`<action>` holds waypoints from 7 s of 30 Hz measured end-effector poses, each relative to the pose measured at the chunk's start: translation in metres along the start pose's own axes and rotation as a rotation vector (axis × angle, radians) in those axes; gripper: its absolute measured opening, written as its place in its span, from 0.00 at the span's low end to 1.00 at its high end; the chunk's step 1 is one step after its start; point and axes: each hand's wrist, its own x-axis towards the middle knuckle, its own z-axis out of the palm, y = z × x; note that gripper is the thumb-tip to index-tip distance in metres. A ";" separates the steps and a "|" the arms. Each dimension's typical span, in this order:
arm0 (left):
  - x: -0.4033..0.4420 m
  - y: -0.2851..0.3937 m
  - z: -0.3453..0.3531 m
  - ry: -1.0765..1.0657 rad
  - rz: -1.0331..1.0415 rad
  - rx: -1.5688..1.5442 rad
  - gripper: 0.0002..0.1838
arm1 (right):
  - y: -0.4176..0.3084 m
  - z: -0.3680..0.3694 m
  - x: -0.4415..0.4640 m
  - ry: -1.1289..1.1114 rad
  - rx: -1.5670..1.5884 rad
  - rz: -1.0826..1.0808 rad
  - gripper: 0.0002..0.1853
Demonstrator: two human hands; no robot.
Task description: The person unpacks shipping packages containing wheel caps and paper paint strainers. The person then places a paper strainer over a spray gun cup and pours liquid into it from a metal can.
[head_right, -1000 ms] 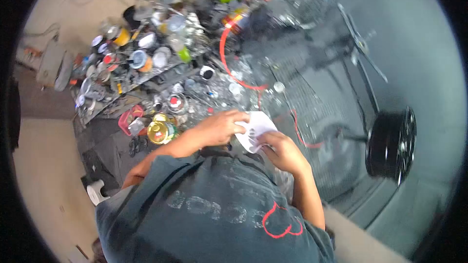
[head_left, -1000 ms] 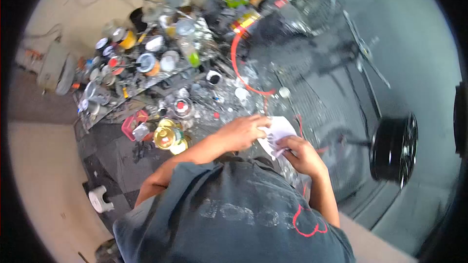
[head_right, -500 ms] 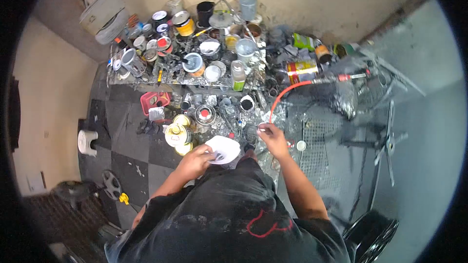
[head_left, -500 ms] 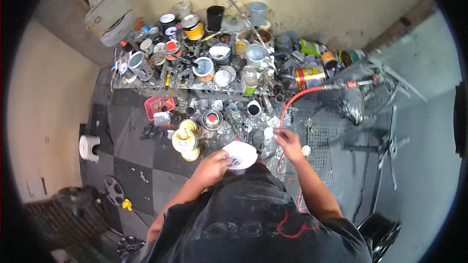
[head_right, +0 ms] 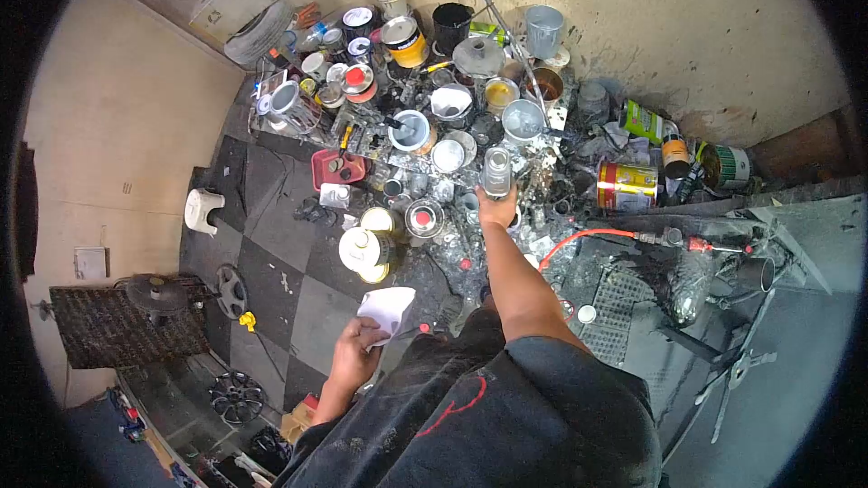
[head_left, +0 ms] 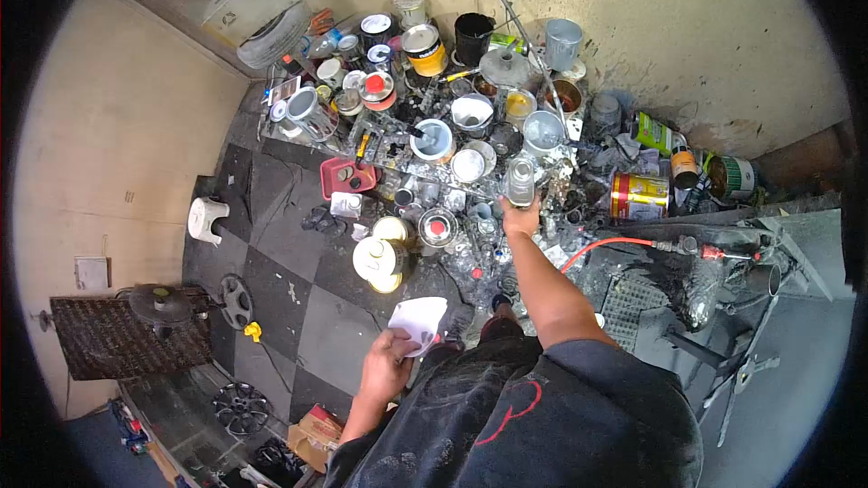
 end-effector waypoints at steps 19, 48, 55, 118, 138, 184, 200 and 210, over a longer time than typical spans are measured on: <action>0.046 0.003 0.047 -0.315 0.712 0.089 0.11 | 0.092 -0.354 -0.237 0.136 0.095 0.008 0.27; 0.170 0.583 0.314 0.042 1.414 0.152 0.18 | 0.149 -0.694 -0.142 0.526 0.388 -0.026 0.20; 0.160 0.576 0.304 -0.009 1.411 0.098 0.19 | 0.149 -0.712 -0.114 0.487 0.413 -0.064 0.22; 0.081 0.518 0.375 -0.601 1.892 0.234 0.28 | 0.070 -0.741 -0.097 -0.254 0.212 -0.135 0.30; 0.053 0.481 0.375 -0.773 1.356 0.358 0.21 | 0.099 -0.717 -0.098 -0.425 0.356 -0.025 0.27; 0.053 0.451 0.337 -0.673 0.708 0.481 0.28 | 0.085 -0.677 -0.074 -0.615 0.368 0.078 0.27; 0.077 0.488 0.282 -0.235 0.948 -0.273 0.17 | 0.009 -0.768 -0.059 0.145 -0.148 -0.394 0.35; 0.102 0.532 0.305 -0.035 1.188 -0.065 0.15 | -0.055 -0.817 -0.054 0.312 -0.471 -0.724 0.36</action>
